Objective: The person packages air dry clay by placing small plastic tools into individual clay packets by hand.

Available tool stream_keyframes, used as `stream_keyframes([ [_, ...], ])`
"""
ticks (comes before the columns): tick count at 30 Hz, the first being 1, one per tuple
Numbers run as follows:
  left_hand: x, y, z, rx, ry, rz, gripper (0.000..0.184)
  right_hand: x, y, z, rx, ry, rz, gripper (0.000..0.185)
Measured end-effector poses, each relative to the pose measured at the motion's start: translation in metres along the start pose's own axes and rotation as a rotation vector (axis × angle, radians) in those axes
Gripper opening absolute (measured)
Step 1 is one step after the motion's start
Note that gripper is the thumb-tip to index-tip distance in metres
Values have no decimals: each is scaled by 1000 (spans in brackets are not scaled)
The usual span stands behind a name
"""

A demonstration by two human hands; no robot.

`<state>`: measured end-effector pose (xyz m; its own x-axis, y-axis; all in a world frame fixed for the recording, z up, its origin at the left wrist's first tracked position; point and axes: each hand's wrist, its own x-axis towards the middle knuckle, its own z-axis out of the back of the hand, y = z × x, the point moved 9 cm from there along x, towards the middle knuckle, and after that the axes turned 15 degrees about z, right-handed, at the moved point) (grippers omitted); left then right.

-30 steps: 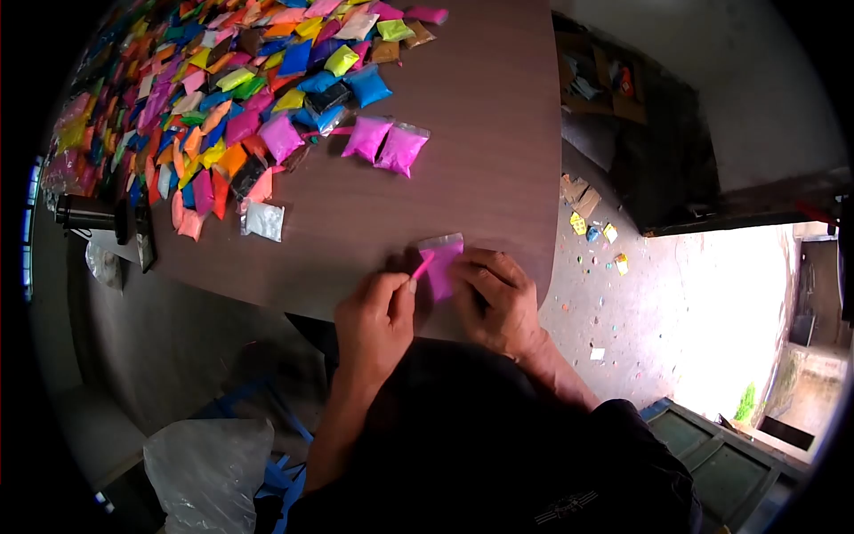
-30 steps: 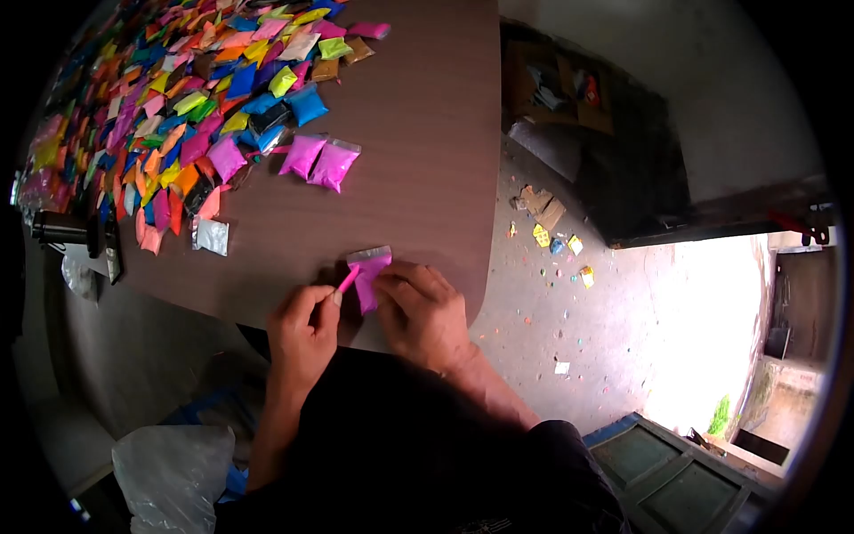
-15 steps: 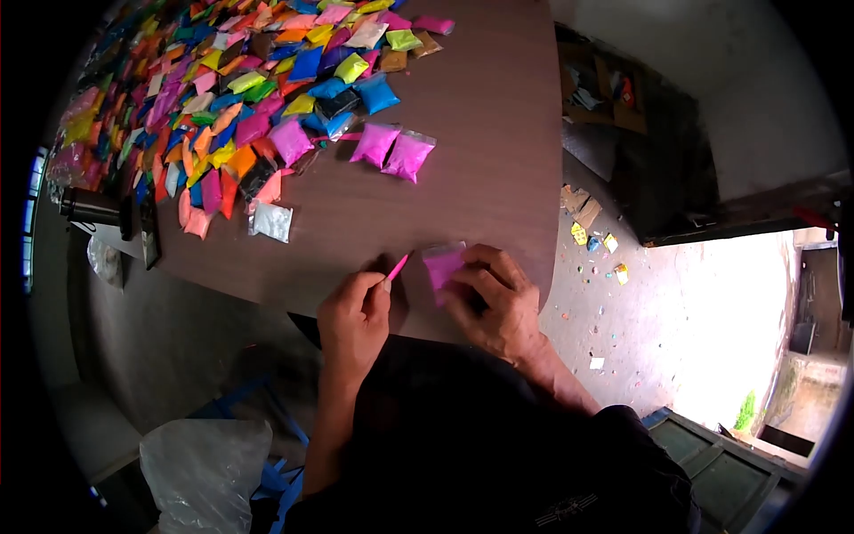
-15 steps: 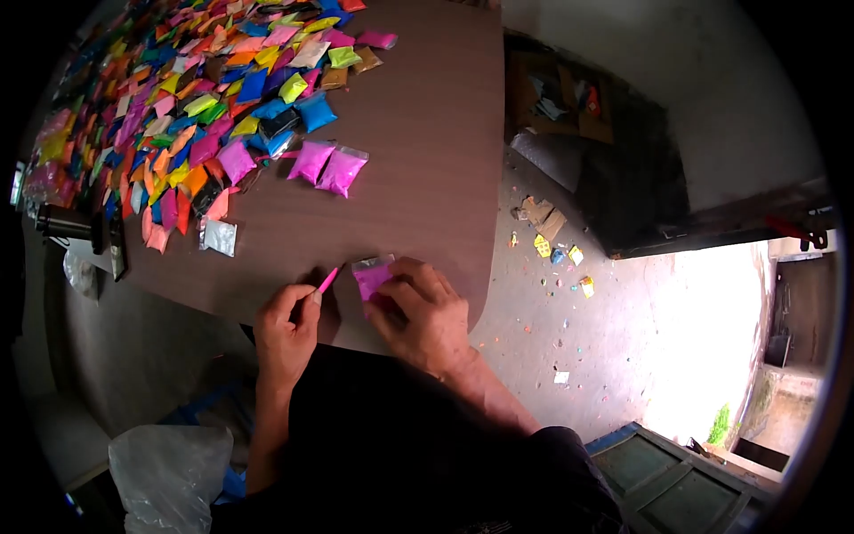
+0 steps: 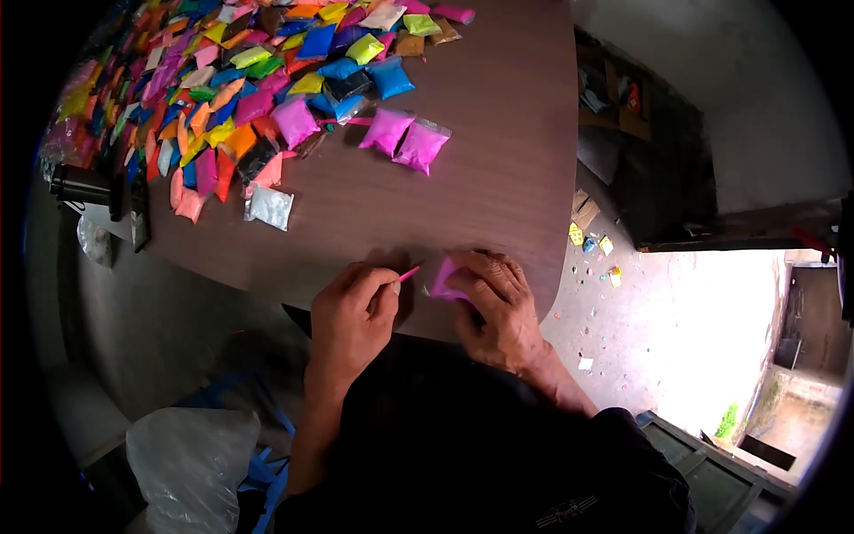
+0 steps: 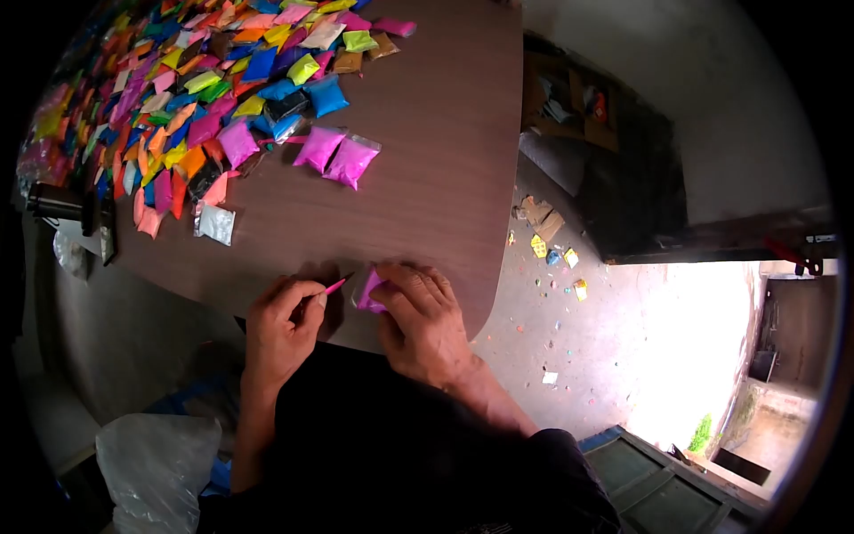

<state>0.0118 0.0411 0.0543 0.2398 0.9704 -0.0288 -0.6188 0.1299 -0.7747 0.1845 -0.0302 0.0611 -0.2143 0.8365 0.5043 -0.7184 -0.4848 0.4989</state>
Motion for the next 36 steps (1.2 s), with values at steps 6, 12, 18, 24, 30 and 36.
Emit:
stream_keyframes([
  [6,3,0,-10,-60,12,-64,9,-4,-7,-8,-25,-43,-16,33],
  [12,10,7,-15,-126,75,30,9,-1,-7,-8,-32,-44,-26,31],
  [18,12,9,-20,-165,138,43,9,-1,-11,-8,-4,-36,-61,29],
  [24,12,9,-23,-195,205,97,9,1,-10,-6,14,-48,-63,28],
  [30,10,8,-23,-199,183,63,9,2,-11,-6,24,-47,-64,28],
  [36,10,7,-22,-222,165,78,8,2,-10,-6,14,-45,-51,29],
])
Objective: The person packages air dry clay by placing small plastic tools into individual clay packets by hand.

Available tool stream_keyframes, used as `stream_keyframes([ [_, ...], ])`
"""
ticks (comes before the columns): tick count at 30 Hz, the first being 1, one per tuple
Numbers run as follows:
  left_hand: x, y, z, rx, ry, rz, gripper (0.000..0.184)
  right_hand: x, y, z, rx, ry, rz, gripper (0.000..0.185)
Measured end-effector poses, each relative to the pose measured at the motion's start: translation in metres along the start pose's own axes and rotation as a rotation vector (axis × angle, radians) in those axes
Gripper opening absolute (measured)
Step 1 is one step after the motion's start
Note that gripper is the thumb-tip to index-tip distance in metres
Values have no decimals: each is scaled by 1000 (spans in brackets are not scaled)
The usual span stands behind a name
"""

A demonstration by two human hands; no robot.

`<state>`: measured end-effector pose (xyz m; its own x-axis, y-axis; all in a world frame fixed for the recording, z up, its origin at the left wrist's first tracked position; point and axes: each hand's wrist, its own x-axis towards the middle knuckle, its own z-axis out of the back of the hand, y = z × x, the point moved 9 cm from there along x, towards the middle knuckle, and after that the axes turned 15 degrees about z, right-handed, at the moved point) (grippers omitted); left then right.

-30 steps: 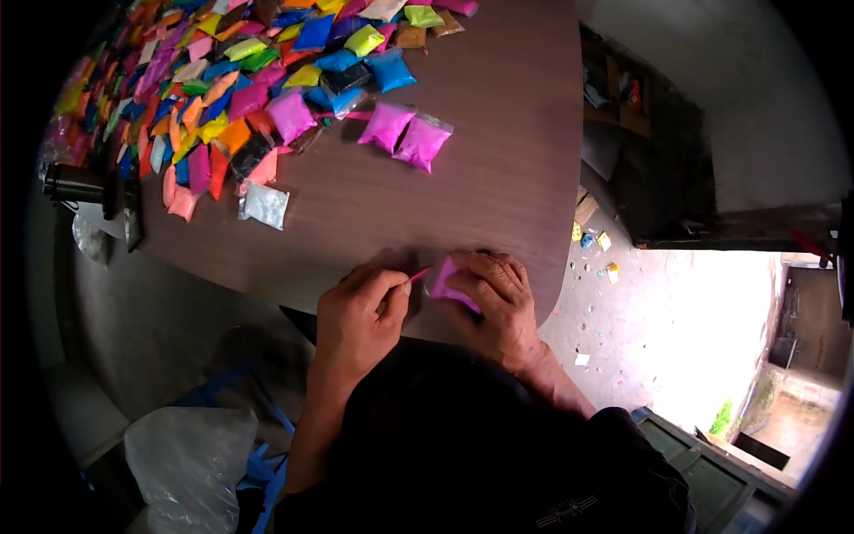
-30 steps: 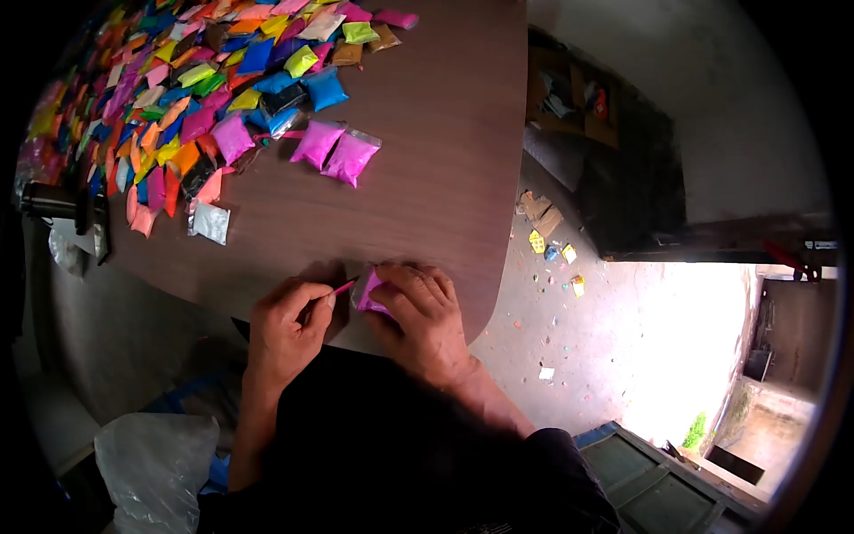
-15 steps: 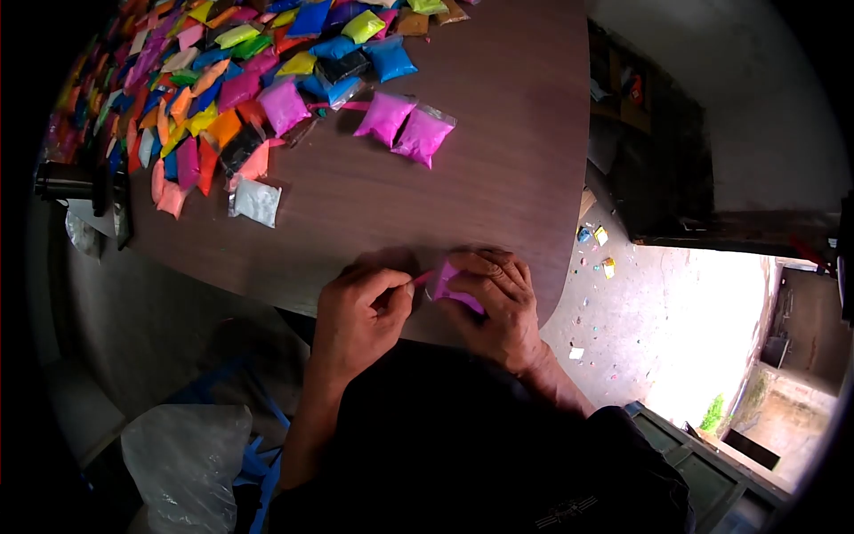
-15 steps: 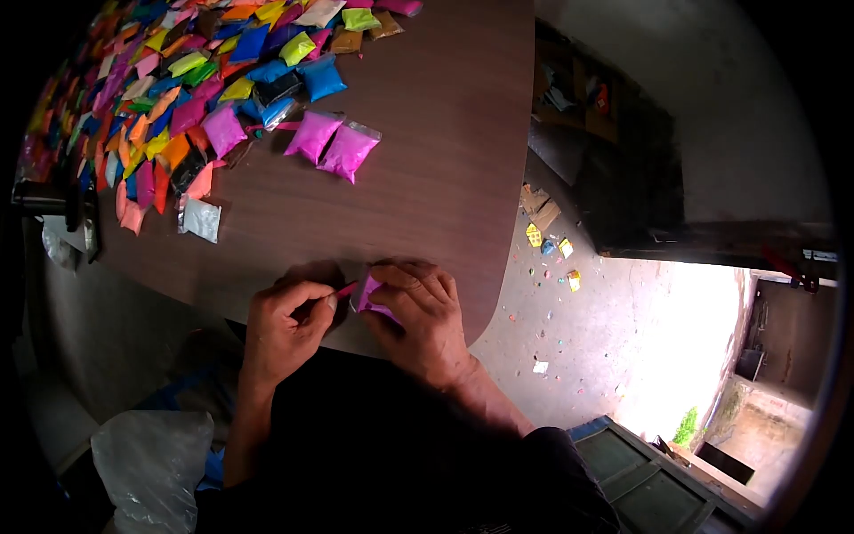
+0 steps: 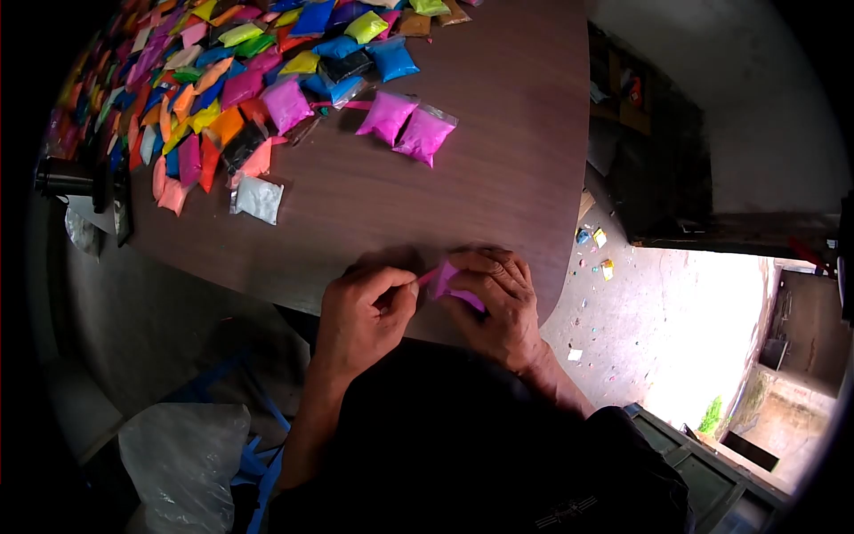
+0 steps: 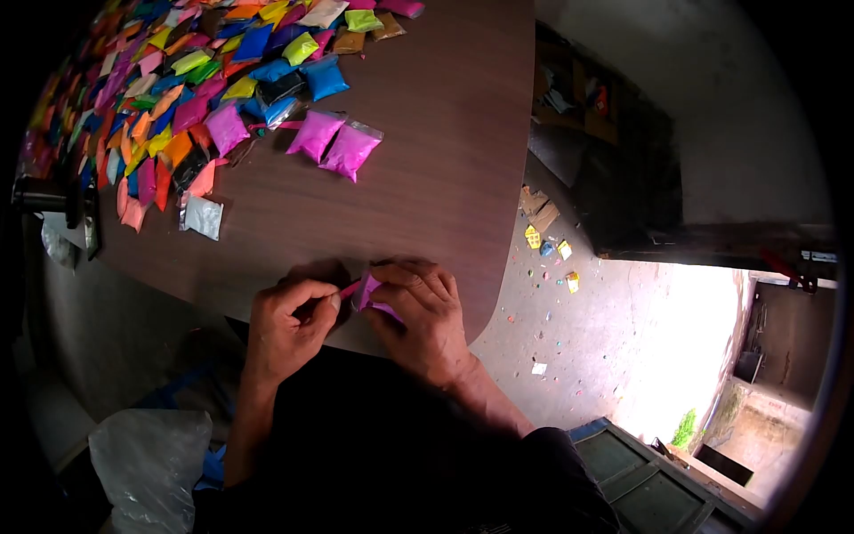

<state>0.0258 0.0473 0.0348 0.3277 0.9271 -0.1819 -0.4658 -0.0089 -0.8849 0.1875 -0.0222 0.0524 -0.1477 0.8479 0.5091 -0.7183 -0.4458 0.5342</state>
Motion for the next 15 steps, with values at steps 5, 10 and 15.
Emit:
stream_keyframes([
  [5,2,5,1,-40,-2,29,7,1,1,1,6,-3,14,31],
  [10,5,3,2,-50,-14,1,7,0,0,0,9,-4,7,32],
  [15,7,2,1,-56,13,7,6,0,0,0,8,-6,6,30],
])
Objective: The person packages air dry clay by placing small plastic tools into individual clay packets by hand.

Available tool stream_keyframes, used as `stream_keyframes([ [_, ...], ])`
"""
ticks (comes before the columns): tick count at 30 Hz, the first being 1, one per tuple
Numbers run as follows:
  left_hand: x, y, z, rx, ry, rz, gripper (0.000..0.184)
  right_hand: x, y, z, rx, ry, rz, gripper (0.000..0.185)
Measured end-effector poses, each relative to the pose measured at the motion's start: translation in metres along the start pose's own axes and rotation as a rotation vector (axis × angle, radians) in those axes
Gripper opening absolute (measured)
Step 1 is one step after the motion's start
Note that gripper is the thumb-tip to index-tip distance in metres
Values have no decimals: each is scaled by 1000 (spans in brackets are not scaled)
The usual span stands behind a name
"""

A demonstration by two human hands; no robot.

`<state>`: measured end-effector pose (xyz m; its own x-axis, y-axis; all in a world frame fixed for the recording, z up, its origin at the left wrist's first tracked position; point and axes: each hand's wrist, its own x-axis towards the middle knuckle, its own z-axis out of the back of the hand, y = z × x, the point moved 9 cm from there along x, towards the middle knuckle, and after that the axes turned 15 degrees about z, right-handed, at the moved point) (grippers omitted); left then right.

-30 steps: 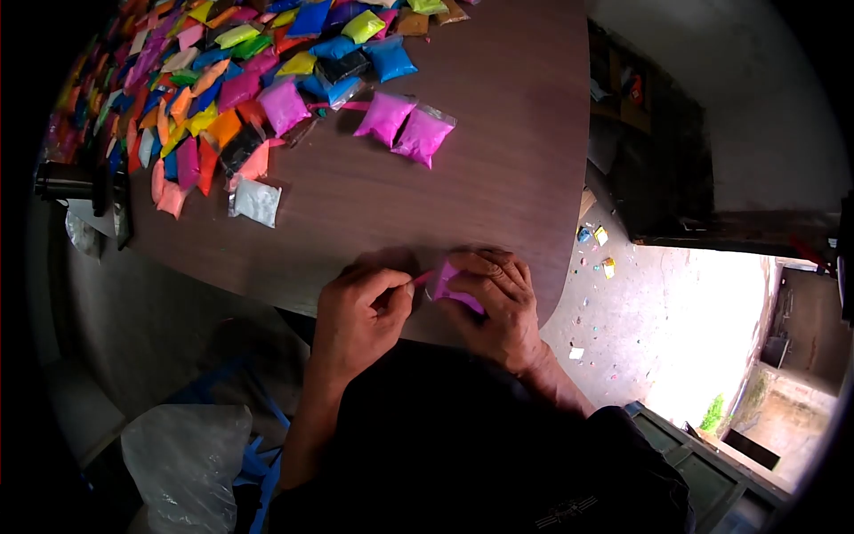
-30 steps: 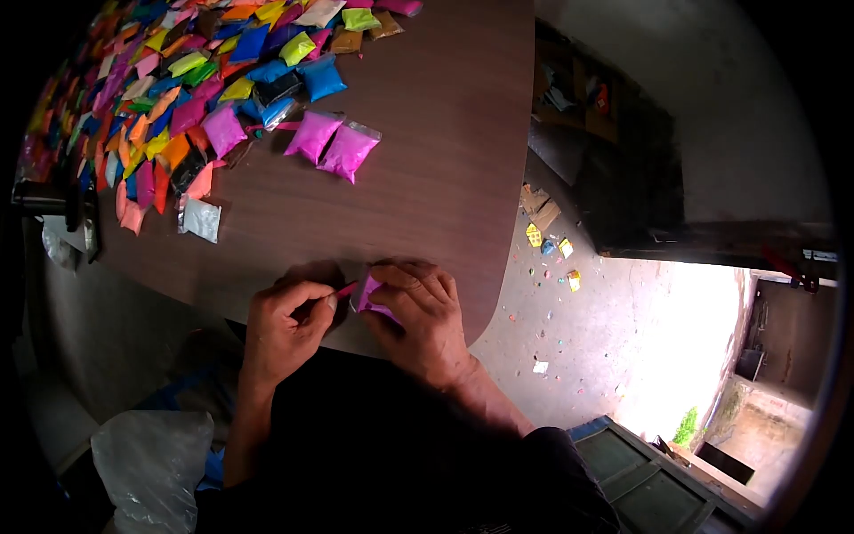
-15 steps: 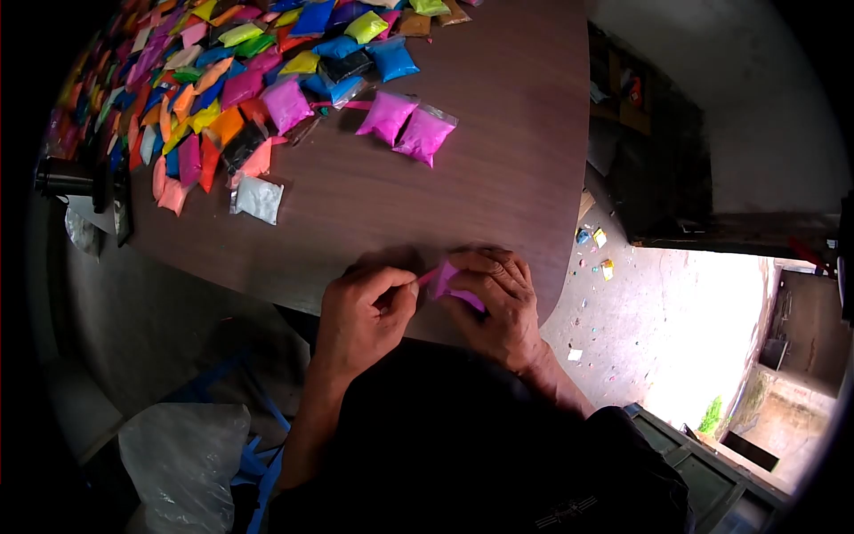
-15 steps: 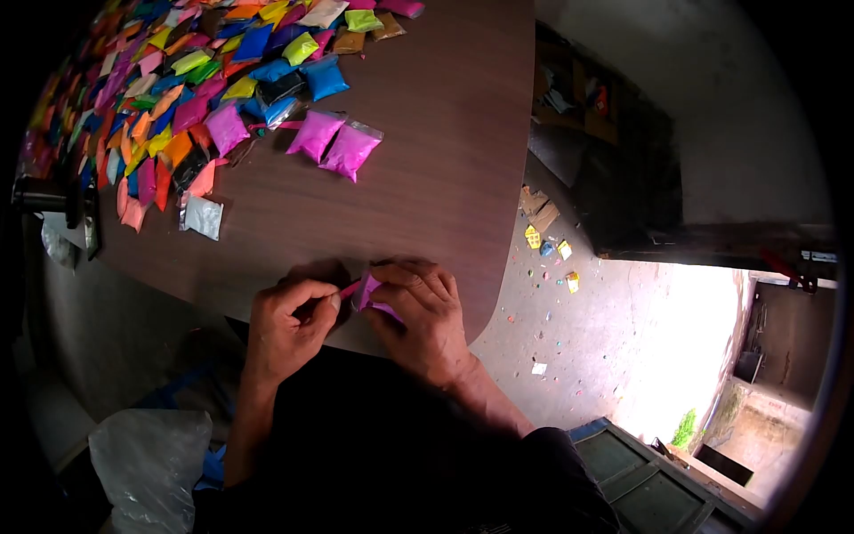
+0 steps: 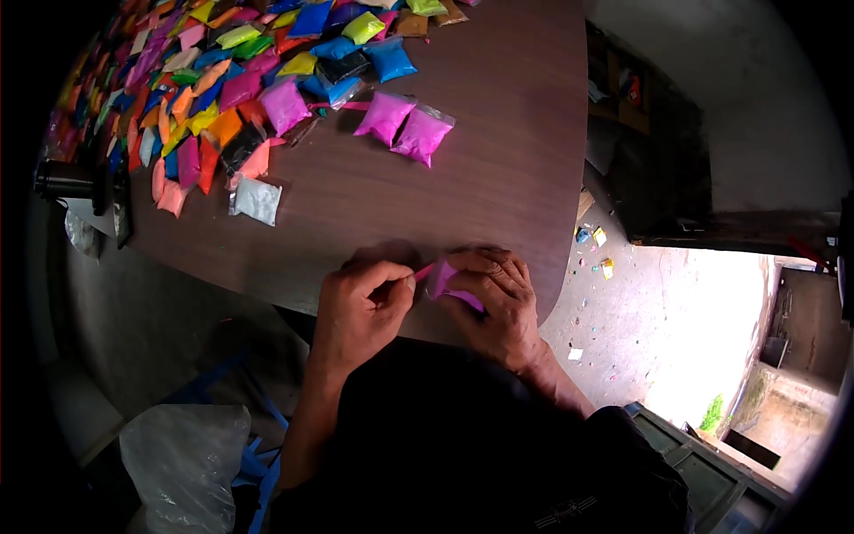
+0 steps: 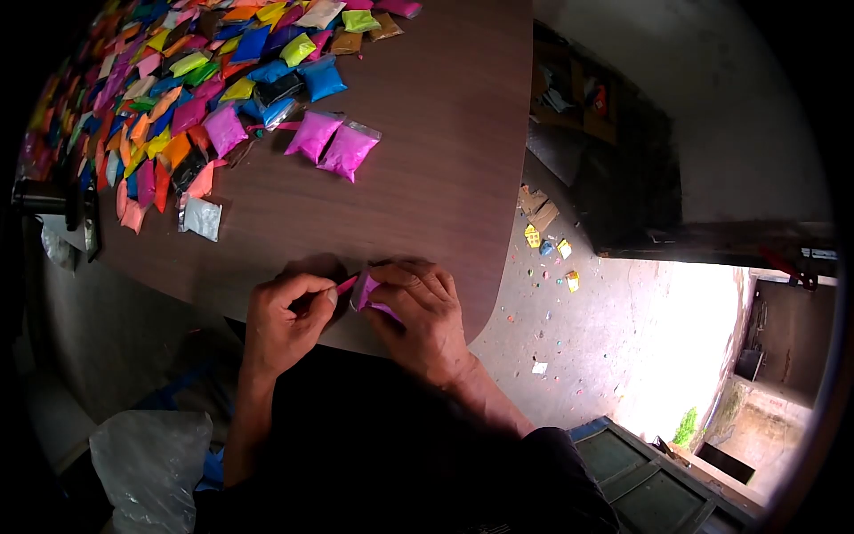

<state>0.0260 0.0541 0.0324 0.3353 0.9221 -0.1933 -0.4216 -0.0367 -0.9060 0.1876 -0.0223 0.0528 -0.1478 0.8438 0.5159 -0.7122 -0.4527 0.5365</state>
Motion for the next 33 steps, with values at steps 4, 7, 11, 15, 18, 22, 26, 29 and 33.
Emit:
stream_keyframes([
  [4,1,0,-2,15,-13,-34,7,1,0,0,2,-3,2,28],
  [7,2,-1,-3,42,3,-24,7,0,0,1,1,-3,2,28],
  [11,3,-3,-6,53,22,12,7,-2,-1,-1,-2,7,-5,27],
  [15,5,-6,-9,107,-16,-46,7,-2,-2,-1,-1,16,-4,28],
  [18,5,-6,-10,139,-32,-69,8,-3,-2,-1,-3,12,-2,28],
  [22,5,-16,-10,163,-98,-136,9,-3,-2,-2,1,9,1,28],
  [26,7,-17,-12,178,-78,-137,9,-2,-2,1,6,-1,1,28],
  [29,6,-23,-14,264,-106,-175,8,-2,-1,0,1,-1,3,28],
  [33,2,-34,-20,411,-152,-257,10,-3,-2,0,-5,-9,19,28],
])
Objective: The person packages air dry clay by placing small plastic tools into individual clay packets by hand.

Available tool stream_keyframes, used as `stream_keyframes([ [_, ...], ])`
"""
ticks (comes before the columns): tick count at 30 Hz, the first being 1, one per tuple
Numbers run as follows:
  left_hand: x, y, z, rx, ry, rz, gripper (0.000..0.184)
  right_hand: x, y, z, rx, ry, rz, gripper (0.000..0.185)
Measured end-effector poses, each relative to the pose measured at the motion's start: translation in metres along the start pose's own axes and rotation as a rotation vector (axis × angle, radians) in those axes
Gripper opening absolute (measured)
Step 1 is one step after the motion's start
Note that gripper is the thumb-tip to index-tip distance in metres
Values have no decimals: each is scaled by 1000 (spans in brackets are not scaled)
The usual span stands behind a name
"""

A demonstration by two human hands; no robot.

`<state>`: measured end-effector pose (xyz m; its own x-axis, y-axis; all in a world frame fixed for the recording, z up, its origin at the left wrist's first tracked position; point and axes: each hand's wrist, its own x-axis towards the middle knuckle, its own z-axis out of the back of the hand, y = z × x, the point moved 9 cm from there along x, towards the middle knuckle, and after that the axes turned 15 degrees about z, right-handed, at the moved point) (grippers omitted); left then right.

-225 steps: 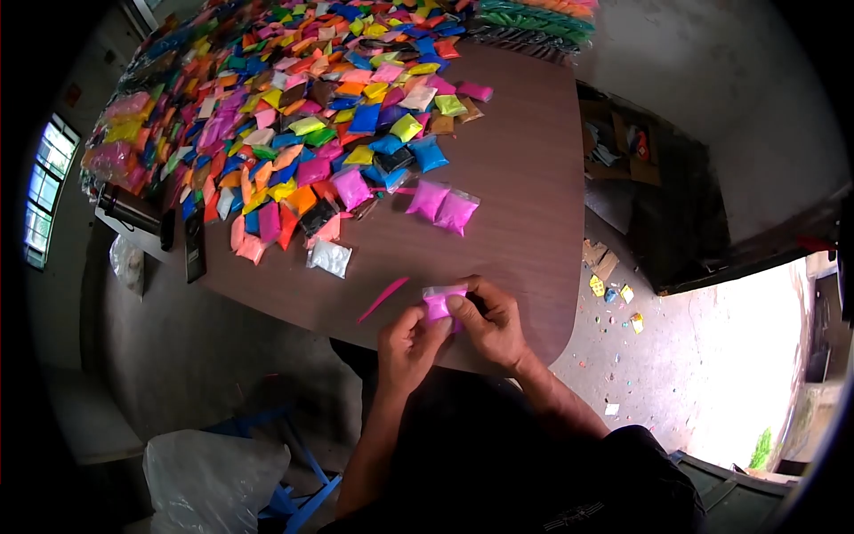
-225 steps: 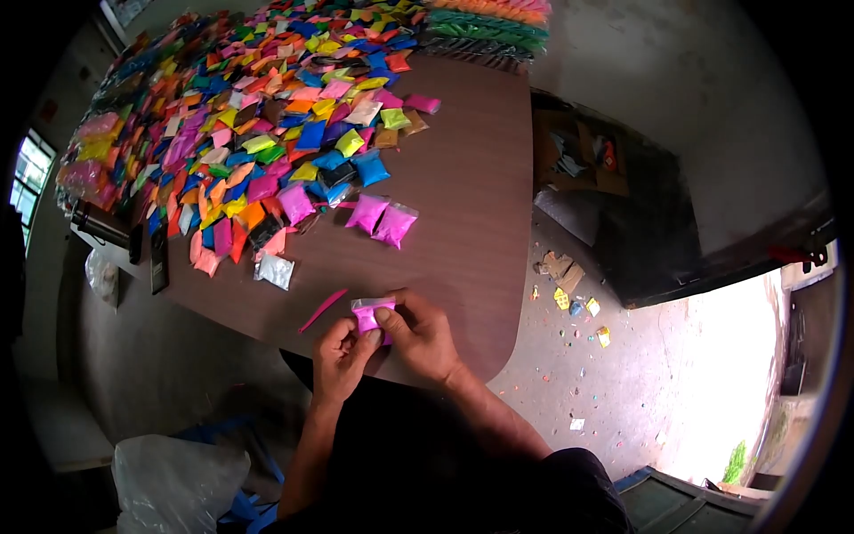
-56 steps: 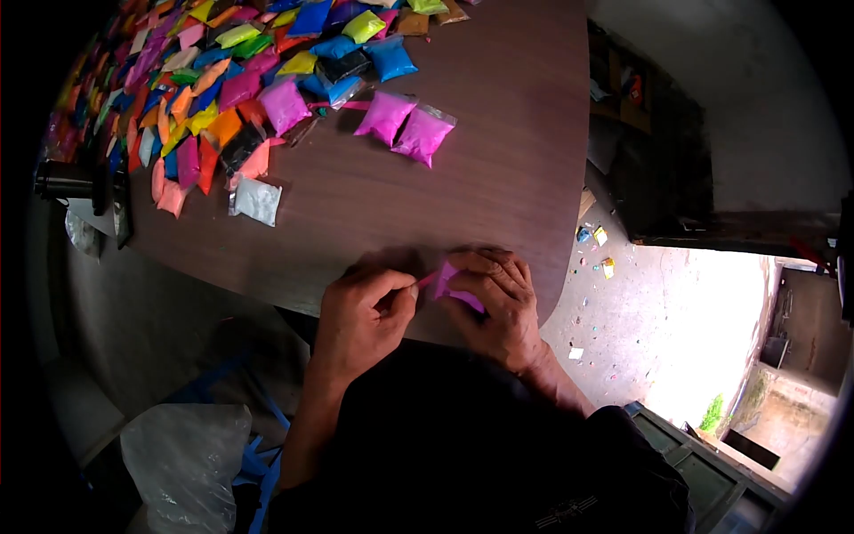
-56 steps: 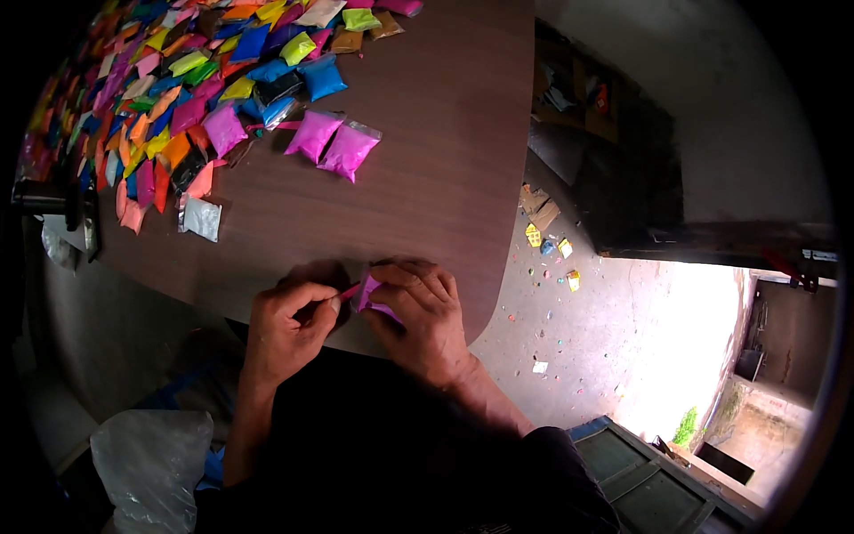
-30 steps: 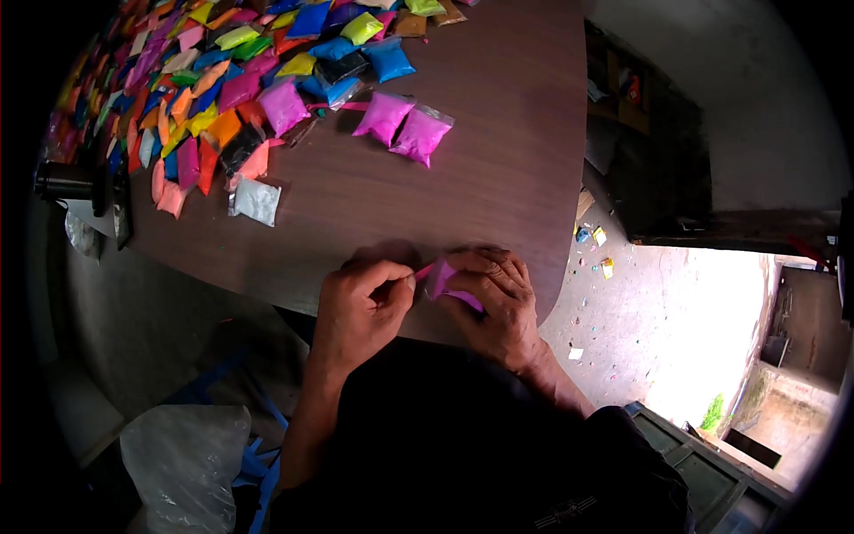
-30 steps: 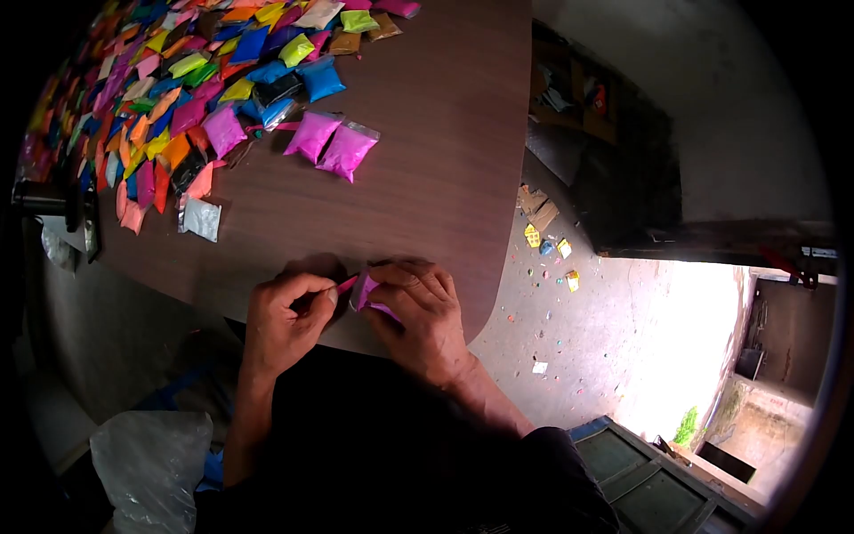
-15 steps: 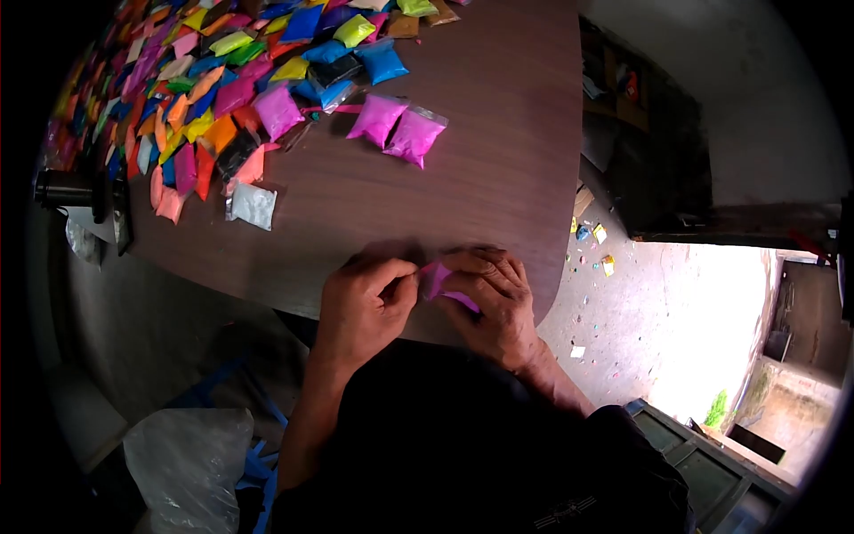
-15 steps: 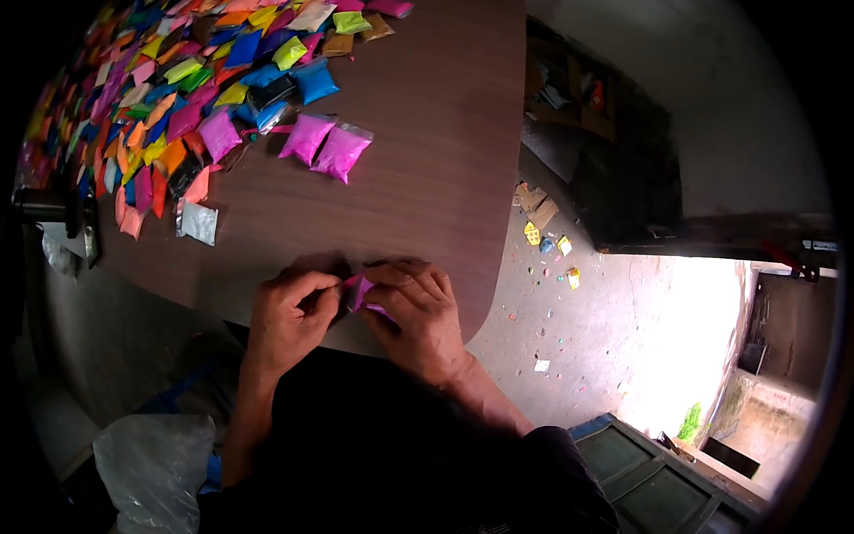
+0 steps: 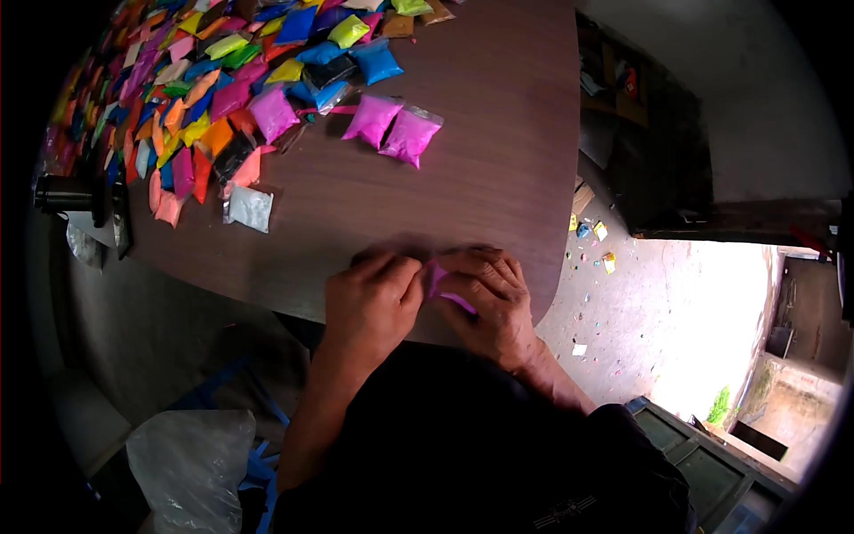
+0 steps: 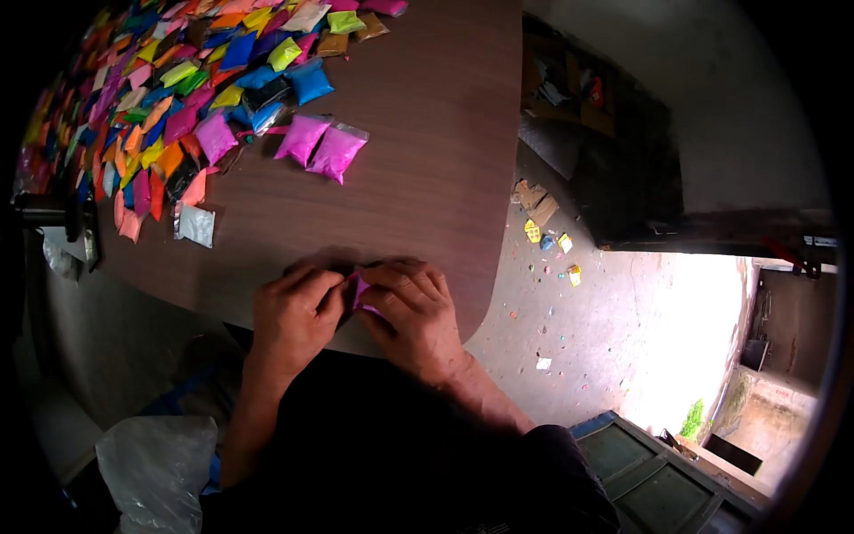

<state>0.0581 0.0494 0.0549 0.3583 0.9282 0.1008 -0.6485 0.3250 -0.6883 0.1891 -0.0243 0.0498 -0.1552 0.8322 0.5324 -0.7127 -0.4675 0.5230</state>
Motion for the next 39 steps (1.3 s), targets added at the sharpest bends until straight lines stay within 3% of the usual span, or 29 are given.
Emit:
stream_keyframes([
  [10,-1,-20,-12,241,27,23,23,-3,2,0,-39,-37,45,31],
  [19,4,-7,-6,280,-36,28,16,-8,4,1,-28,-44,47,28],
  [25,5,8,8,66,29,112,10,-7,4,3,-26,-53,36,25],
  [27,4,18,8,-138,77,197,8,-7,3,3,-14,-46,26,24],
  [35,-2,14,7,-134,164,213,7,-6,3,2,-18,-30,16,25],
  [39,3,23,12,-196,42,292,11,-5,3,2,-10,-37,15,25],
])
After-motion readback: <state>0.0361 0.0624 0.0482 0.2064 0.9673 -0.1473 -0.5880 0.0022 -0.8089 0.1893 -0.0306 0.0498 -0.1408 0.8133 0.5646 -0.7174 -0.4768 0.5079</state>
